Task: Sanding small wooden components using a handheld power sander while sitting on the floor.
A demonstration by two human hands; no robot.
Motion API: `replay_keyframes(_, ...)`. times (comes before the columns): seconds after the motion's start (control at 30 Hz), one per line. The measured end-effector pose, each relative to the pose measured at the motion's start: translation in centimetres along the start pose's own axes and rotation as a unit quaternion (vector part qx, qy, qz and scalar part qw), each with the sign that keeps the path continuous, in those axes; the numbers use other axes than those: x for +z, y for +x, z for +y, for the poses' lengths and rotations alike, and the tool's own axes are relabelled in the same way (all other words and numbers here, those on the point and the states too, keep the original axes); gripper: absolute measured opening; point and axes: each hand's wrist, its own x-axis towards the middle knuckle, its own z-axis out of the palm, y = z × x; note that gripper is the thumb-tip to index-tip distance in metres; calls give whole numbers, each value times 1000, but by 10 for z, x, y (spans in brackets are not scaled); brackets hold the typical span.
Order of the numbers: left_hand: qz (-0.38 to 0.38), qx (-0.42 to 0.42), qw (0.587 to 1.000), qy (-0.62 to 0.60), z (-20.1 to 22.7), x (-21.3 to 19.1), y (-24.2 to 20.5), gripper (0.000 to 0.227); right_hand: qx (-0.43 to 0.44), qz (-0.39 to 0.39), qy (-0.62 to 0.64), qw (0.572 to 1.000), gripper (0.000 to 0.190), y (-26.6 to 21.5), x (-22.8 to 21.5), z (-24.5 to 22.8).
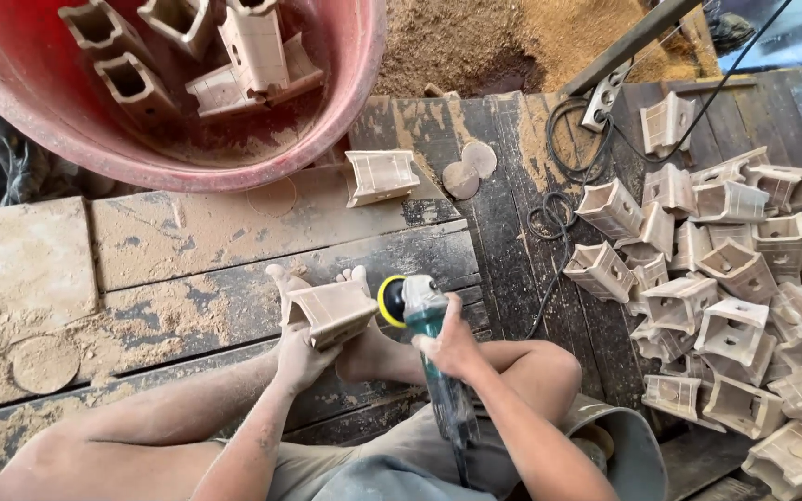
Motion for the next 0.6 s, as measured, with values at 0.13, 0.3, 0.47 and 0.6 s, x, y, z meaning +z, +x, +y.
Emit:
replay_keyframes(0.13, 68, 119, 990, 23, -15, 8, -16, 27, -65, -90, 33, 993, 85, -48, 9, -31)
replay_keyframes(0.3, 42, 190, 980, 52, -95, 44, -8, 38, -234, -119, -70, 963, 92, -45, 39, -13)
replay_keyframes(0.47, 155, 213, 964, 47, -49, 31, -10, 24, -47, -99, -133, 985, 87, -16, 23, -3)
replay_keyframes(0.6, 142, 208, 967, 48, -39, 28, -13, 25, 2, -52, -88, 995, 88, 7, 11, 27)
